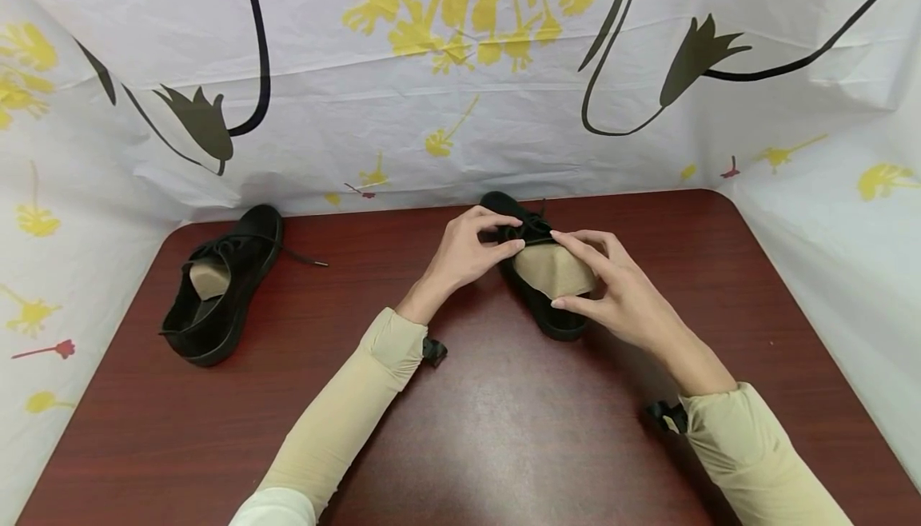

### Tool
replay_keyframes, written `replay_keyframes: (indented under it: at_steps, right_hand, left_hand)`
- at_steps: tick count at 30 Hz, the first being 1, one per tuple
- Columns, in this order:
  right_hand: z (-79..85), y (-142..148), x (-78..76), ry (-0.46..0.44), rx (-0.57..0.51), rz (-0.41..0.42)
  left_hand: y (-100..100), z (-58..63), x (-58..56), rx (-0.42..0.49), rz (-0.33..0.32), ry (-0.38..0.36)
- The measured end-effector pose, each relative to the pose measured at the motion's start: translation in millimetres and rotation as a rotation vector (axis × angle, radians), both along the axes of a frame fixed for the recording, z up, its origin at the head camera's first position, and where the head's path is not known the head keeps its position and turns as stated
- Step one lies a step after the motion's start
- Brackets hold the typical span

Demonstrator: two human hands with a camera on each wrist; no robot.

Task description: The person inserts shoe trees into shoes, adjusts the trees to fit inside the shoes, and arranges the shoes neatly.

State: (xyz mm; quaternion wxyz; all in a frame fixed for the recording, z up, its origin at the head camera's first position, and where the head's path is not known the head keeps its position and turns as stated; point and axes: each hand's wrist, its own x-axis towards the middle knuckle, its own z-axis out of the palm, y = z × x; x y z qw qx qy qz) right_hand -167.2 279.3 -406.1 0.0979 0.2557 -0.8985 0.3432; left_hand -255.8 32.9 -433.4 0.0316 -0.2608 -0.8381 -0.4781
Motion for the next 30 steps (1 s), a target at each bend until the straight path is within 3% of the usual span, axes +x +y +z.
replay_keyframes:
  at_steps: [15,21,30]
  right_hand:
    - [-0.8,-1.2,-8.9,-0.025,0.002,0.018]
    - [-0.7,-0.2,-12.6,-0.029,-0.026,0.08]
    - [23.4,-13.9,-6.0,0.009,-0.046,0.136]
  left_hand:
    - [-1.2,2.4,-0.2,0.001,-0.022,0.013]
    - [-1.9,0.8,0.0,-0.005,-0.009,0.02]
    - [-1.0,-0.1,0.6,-0.015,-0.005,0.008]
